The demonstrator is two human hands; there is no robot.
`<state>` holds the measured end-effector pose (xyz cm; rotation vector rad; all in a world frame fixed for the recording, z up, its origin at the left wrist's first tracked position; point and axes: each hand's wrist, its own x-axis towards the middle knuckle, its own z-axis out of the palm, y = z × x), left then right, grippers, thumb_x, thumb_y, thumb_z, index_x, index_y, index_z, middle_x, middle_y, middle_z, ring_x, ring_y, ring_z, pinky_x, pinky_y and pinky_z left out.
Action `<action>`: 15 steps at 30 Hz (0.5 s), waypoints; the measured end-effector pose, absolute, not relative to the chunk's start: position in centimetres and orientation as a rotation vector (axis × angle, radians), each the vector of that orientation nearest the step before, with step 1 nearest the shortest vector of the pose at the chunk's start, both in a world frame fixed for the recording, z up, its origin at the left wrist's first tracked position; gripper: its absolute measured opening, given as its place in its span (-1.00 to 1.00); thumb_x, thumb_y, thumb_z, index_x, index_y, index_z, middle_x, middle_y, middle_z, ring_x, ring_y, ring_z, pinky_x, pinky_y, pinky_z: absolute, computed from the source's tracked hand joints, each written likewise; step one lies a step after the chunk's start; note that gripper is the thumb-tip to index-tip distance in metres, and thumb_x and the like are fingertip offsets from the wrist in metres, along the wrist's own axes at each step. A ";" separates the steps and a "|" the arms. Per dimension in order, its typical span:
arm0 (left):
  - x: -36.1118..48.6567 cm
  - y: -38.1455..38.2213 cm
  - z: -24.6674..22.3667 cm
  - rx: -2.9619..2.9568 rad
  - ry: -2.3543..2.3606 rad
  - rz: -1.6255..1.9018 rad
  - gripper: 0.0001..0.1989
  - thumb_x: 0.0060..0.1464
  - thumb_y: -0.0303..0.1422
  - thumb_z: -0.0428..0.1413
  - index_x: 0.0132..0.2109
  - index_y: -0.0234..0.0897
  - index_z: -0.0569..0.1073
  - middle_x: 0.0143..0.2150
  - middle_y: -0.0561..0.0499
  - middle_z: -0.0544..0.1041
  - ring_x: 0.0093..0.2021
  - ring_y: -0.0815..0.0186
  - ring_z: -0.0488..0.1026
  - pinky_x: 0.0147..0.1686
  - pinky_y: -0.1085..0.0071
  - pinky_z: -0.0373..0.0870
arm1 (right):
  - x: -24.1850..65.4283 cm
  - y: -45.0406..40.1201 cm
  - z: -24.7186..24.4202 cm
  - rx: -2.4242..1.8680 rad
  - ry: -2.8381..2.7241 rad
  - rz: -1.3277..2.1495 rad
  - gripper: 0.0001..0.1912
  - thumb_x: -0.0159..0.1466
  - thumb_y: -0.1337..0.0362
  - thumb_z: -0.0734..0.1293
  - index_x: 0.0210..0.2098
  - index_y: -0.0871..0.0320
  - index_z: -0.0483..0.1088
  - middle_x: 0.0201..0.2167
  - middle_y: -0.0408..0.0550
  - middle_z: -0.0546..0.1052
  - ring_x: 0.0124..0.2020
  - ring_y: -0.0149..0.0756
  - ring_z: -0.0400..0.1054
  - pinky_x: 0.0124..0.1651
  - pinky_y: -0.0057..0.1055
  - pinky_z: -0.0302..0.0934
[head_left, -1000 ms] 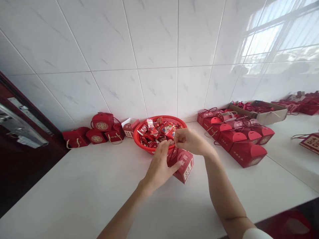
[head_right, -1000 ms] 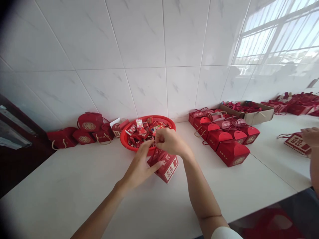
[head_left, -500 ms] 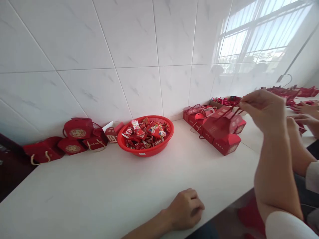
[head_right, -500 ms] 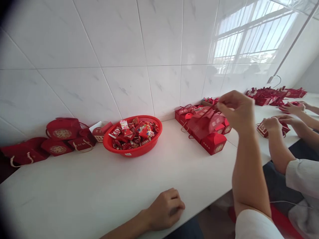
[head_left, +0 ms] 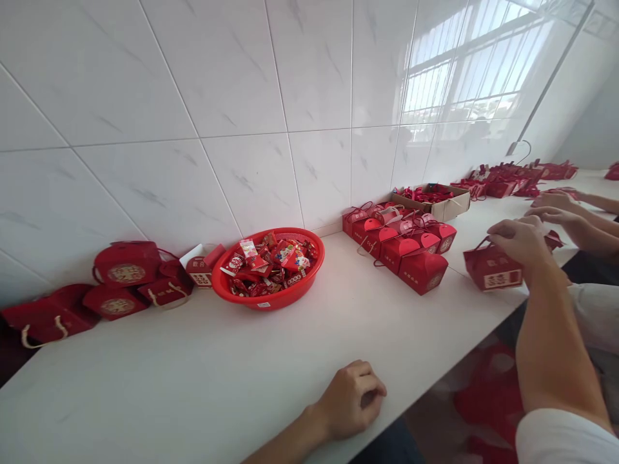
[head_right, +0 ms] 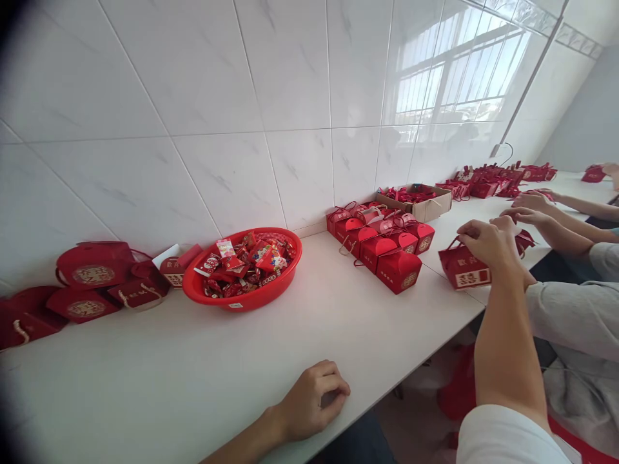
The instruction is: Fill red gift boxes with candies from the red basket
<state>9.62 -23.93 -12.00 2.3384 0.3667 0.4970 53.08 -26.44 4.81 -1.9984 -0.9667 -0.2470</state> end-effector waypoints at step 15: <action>9.6 -23.9 -11.9 2.319 0.371 0.489 -0.84 0.08 -0.45 0.10 -0.28 -0.26 0.59 -0.35 -0.05 0.54 -0.32 0.29 0.45 -0.24 0.41 0.42 | 52.2 -19.7 2.3 -1.790 -0.890 0.020 -0.76 -0.07 0.57 0.37 -0.65 0.10 0.39 -0.69 -0.14 0.46 -0.60 -0.32 0.30 -0.41 -0.33 0.18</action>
